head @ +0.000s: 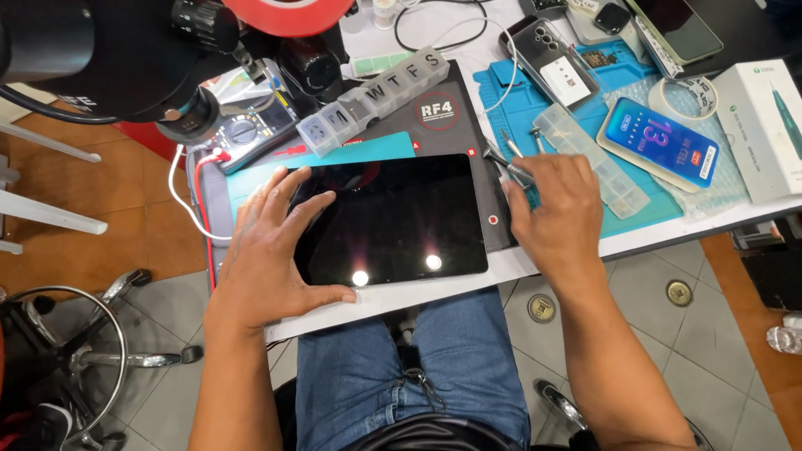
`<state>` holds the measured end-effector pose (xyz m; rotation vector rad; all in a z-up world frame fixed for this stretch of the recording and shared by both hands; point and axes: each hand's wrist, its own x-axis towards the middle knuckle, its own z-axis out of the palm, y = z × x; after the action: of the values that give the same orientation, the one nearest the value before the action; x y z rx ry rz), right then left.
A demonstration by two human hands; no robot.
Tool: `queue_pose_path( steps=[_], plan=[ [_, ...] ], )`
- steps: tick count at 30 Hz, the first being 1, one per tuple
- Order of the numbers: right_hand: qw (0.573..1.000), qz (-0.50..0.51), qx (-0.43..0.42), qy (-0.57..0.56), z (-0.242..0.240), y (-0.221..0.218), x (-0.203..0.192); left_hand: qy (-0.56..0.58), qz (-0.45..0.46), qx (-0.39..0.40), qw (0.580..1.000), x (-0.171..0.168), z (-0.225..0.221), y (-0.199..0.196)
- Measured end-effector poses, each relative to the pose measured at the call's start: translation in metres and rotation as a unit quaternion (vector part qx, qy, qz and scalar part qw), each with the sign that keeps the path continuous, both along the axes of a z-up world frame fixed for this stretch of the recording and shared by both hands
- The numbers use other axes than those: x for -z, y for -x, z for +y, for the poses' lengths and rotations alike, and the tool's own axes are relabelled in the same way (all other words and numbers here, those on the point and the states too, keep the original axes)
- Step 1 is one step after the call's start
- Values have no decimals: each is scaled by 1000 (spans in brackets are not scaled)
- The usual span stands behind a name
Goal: Disassembling a tablet by removing screws, disconnecting internal ribbon cables with tweezers, and prying the screen assembly away from the frame.
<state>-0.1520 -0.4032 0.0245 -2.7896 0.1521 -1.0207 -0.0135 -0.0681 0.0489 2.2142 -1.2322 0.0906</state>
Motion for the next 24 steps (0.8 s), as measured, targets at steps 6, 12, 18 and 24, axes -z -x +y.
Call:
queue_pose_path(
  steps=[6,12,18,24],
  plan=[
    [851,211,56,-478,30,42,-31,-12,4,0,1000,2,0,-2],
    [754,249,75,-603,45,51,-25,-6,4,1,1000,2,1,-1],
    [740,221,47,-633,49,56,-18,-15,19,0,1000,0,1,0],
    [736,186,27,-650,53,59,-9,-10,9,7,1000,0,2,0]
  ],
)
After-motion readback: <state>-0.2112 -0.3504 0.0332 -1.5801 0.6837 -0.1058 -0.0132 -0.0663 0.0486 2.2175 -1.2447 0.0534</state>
